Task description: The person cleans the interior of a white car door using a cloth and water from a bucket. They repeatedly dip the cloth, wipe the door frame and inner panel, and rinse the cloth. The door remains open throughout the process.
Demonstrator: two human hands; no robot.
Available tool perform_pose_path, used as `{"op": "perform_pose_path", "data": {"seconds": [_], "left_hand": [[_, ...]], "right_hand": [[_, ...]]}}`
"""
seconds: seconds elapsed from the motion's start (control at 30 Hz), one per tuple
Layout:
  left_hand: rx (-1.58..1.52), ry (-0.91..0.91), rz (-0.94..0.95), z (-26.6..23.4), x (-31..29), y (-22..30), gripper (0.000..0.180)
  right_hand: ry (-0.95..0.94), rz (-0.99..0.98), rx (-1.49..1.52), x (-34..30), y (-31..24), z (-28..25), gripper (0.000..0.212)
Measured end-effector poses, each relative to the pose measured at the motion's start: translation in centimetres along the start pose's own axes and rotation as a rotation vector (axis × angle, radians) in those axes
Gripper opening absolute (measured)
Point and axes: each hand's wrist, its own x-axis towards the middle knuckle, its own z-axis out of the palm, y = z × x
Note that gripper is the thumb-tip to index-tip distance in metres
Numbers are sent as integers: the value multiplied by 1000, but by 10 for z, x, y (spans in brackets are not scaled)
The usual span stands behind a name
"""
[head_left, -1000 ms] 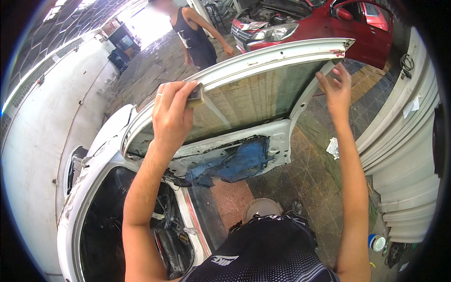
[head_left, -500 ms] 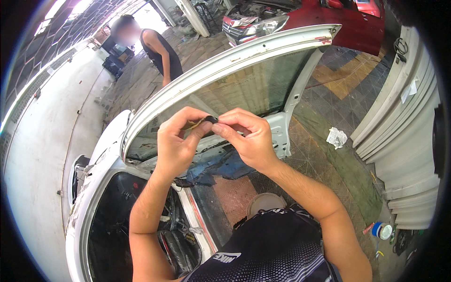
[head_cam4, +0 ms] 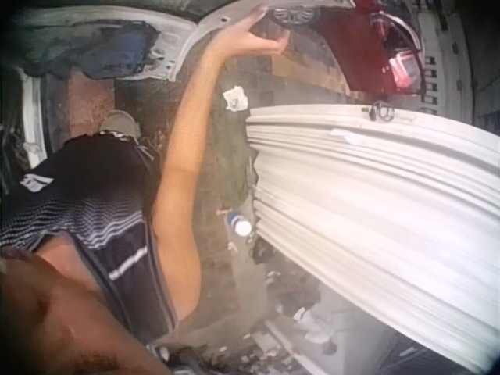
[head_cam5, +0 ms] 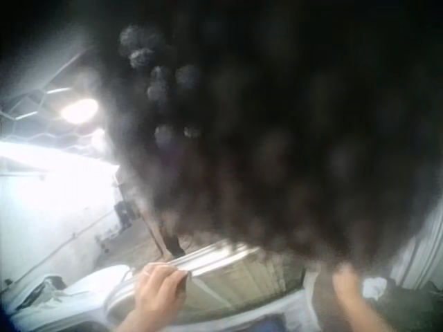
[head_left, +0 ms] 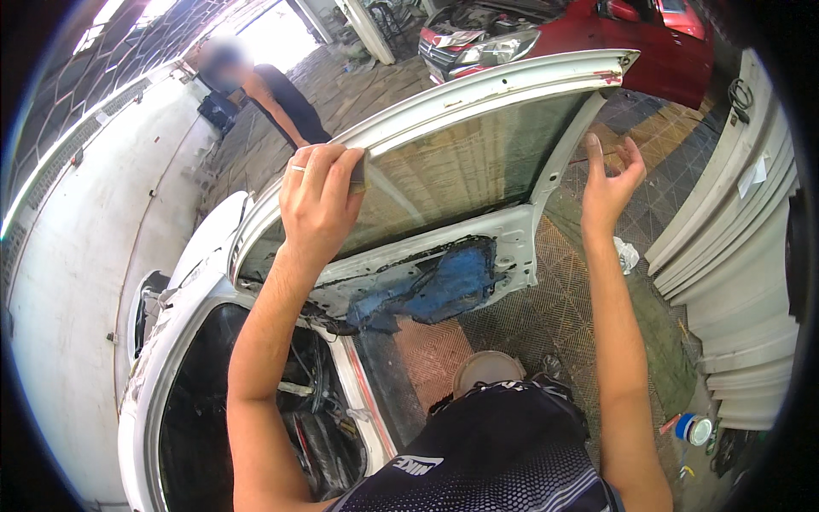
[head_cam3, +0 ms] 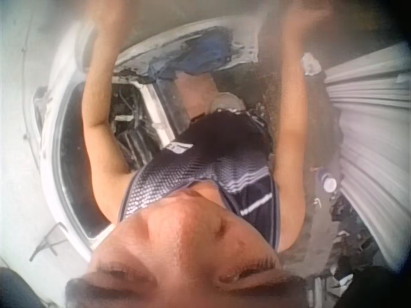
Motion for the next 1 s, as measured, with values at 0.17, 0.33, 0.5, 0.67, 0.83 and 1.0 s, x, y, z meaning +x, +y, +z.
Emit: {"op": "perform_pose_path", "data": {"seconds": [0.17,0.33,0.5,0.67,0.83,1.0], "left_hand": [[9,4,4,0,1,-4,47],[33,-16,13,2,4,-5,47],[21,-66,18,-7,6,-8,46],[27,-59,65,-7,9,-7,43],[-11,35,126,5,12,-9,45],[-49,16,174,40,66,33,50]], "right_hand": [[-176,45,92,28,30,5,69],[-331,-47,192,35,48,2,51],[-190,40,388,31,35,16,43],[-249,160,347,46,40,23,40],[-243,100,200,44,47,36,38],[-217,-34,154,55,57,28,36]]}}
